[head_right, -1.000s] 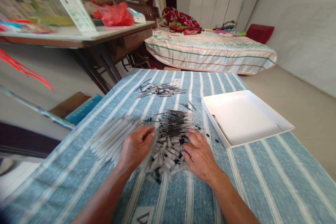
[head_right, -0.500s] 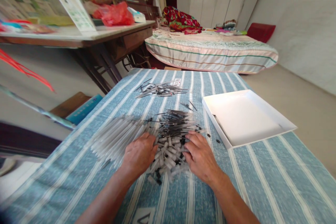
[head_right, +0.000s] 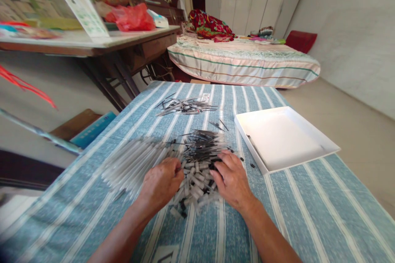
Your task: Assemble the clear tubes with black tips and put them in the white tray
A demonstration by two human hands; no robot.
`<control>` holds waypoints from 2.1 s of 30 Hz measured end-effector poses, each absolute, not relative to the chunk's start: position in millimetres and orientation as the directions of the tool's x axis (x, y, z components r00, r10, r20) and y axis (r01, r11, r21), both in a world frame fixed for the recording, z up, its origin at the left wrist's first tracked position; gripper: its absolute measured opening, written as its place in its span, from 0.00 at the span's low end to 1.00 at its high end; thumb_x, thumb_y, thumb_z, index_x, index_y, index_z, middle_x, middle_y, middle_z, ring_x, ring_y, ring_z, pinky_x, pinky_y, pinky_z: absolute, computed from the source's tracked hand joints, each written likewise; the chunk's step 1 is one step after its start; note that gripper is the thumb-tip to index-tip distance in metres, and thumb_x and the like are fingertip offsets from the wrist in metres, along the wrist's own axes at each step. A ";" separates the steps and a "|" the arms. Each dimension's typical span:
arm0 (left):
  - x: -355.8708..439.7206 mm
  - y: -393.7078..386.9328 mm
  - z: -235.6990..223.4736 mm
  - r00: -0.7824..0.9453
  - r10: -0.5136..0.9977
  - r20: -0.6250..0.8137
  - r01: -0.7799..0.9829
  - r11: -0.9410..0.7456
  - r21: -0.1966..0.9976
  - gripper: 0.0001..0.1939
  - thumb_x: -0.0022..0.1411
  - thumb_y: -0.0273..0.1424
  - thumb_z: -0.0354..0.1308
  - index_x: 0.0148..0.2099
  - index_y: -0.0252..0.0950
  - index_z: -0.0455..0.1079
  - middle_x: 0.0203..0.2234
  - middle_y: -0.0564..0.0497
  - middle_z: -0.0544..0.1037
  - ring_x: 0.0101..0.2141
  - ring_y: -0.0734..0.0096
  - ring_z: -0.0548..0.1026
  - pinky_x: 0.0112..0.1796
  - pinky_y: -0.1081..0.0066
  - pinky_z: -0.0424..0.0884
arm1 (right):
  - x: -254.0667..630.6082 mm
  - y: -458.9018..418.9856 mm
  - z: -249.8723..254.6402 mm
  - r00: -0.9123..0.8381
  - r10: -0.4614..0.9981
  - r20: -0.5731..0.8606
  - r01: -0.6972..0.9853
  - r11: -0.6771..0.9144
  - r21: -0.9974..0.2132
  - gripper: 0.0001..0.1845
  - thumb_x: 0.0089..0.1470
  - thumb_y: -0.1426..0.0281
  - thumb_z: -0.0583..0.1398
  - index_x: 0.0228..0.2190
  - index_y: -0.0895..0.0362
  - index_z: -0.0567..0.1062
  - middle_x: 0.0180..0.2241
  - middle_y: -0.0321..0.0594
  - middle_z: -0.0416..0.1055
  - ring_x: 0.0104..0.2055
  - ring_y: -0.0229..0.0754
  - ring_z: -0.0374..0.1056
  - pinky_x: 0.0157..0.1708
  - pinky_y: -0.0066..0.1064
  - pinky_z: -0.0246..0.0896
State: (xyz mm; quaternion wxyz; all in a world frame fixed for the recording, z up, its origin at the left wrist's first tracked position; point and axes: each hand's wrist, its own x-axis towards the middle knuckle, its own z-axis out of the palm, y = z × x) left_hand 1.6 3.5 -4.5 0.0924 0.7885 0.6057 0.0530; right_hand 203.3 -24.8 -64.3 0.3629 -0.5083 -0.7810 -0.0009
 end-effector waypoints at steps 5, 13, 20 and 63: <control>0.0 5.0 -2.1 0.242 0.970 -0.015 0.854 -0.205 0.477 0.06 0.56 0.28 0.48 0.29 0.37 0.66 0.22 0.53 0.74 0.25 0.71 0.72 0.26 0.75 0.60 | 194.7 -13.7 -67.0 -0.159 0.837 0.523 0.868 0.371 -0.329 0.06 0.52 0.74 0.56 0.30 0.57 0.74 0.41 0.49 0.69 0.53 0.54 0.57 0.47 0.50 0.59; -7.0 9.1 -13.2 0.226 0.971 0.082 0.678 -0.217 0.702 0.13 0.54 0.31 0.52 0.42 0.36 0.69 0.26 0.52 0.77 0.27 0.70 0.74 0.29 0.74 0.65 | 195.8 -10.3 -68.0 -0.180 0.822 0.541 0.838 0.416 -0.353 0.08 0.51 0.78 0.54 0.28 0.56 0.72 0.42 0.48 0.68 0.52 0.53 0.58 0.46 0.50 0.61; -10.7 6.8 -7.7 0.288 0.944 0.160 0.672 -0.319 0.668 0.08 0.53 0.29 0.53 0.34 0.36 0.72 0.24 0.53 0.73 0.25 0.74 0.70 0.29 0.76 0.63 | 208.8 -15.5 -57.0 -0.166 0.744 0.647 0.786 0.496 -0.368 0.09 0.55 0.76 0.52 0.35 0.56 0.71 0.39 0.46 0.69 0.48 0.48 0.63 0.47 0.46 0.60; -0.2 -4.1 3.9 0.591 0.767 -0.250 0.364 0.024 0.931 0.03 0.48 0.25 0.57 0.28 0.30 0.71 0.18 0.57 0.63 0.20 0.80 0.59 0.22 0.78 0.55 | 201.4 -44.4 -26.8 -0.306 0.646 0.699 0.699 0.651 -0.295 0.16 0.51 0.79 0.57 0.44 0.58 0.70 0.45 0.50 0.67 0.52 0.52 0.60 0.49 0.49 0.59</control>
